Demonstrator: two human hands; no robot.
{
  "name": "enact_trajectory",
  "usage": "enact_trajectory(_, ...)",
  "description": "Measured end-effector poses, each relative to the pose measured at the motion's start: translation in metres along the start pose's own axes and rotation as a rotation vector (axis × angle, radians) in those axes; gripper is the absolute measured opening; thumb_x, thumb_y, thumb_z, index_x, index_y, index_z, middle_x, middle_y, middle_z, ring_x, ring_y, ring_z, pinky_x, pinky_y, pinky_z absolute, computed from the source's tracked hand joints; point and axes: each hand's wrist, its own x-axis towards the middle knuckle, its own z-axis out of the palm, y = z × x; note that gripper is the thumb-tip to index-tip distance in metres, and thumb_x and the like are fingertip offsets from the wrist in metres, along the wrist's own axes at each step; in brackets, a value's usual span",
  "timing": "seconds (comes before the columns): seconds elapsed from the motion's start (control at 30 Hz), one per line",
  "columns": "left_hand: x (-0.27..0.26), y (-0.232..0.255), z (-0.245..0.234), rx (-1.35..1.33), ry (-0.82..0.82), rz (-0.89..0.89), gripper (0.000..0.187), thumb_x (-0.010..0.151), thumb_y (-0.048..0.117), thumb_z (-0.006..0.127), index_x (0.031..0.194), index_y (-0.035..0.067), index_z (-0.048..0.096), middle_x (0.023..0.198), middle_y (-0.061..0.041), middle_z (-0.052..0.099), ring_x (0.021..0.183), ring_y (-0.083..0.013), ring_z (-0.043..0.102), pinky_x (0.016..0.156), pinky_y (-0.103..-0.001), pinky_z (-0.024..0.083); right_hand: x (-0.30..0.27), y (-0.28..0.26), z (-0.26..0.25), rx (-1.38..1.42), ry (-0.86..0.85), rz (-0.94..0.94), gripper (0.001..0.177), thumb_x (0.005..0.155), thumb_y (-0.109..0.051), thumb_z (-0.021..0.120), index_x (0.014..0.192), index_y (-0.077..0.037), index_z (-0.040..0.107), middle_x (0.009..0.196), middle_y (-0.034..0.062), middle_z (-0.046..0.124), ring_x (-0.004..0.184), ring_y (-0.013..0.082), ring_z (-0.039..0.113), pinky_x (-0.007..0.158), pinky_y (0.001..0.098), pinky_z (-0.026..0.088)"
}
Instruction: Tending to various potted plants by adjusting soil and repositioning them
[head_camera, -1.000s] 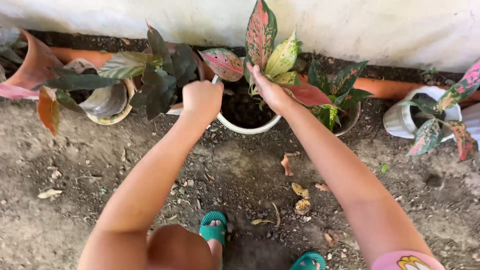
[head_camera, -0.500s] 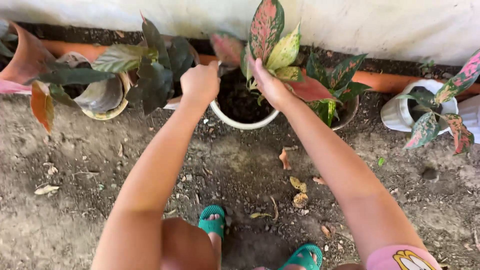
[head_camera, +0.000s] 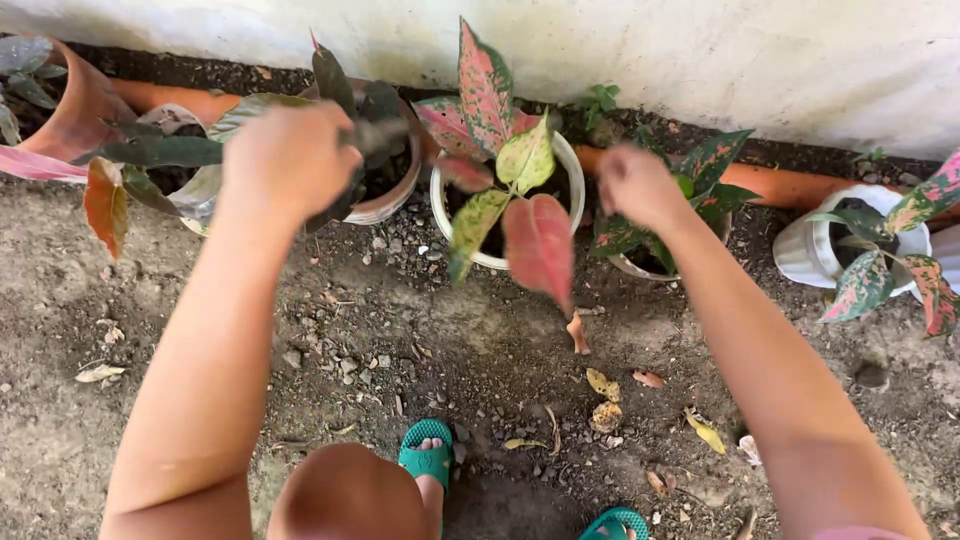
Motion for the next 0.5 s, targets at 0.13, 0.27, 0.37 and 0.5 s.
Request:
enact_trajectory(0.13,0.013,-0.003,-0.022,0.011,0.179,-0.014,0.034,0.105,0.032,0.061,0.132,0.013,0.064,0.090,-0.022,0.075,0.078,-0.0466,0.073,0.064,-0.057,0.060,0.067,0.002,0.030,0.188,0.372,-0.206,0.026,0.105,-0.015,0.053,0.125,-0.003,0.064,0.115,0.0124,0.067,0.103,0.0242,0.063,0.091,0.0362,0.057)
enact_trajectory(0.27,0.023,0.047,-0.041,0.010,0.347,0.097,0.028,0.105,0.035,0.062,0.124,0.014,0.062,0.083,-0.020,0.075,0.074,-0.0496,0.074,0.059,-0.062,0.060,-0.032,-0.158,-0.009,1.485,0.058,-0.465,0.033,0.105,-0.030,0.051,0.075,-0.018,0.049,0.075,-0.0033,0.043,0.070,0.0138,0.039,0.074,0.0315,0.038)
enact_trajectory(0.37,0.038,0.093,-0.035,0.113,0.218,0.148,0.033,0.106,0.039,0.059,0.131,0.018,0.056,0.094,-0.022,0.073,0.083,-0.0489,0.073,0.059,-0.059,0.060,-0.012,-0.203,-0.013,0.646,-0.196,0.219,0.064,0.075,-0.051,0.071,0.130,-0.018,0.064,0.124,0.0055,0.071,0.114,0.0198,0.068,0.097,0.0340,0.056)
enact_trajectory(0.5,0.068,0.136,0.001,0.251,-0.044,0.206,0.032,0.102,-0.005,0.053,0.122,0.018,0.064,0.067,0.001,0.054,0.053,-0.0145,0.050,0.045,-0.030,0.048,0.003,-0.176,0.063,0.227,-0.078,-0.074,0.041,0.107,-0.046,0.048,0.095,-0.010,0.064,0.073,-0.0004,0.059,0.061,0.0093,0.057,0.058,0.0222,0.055)
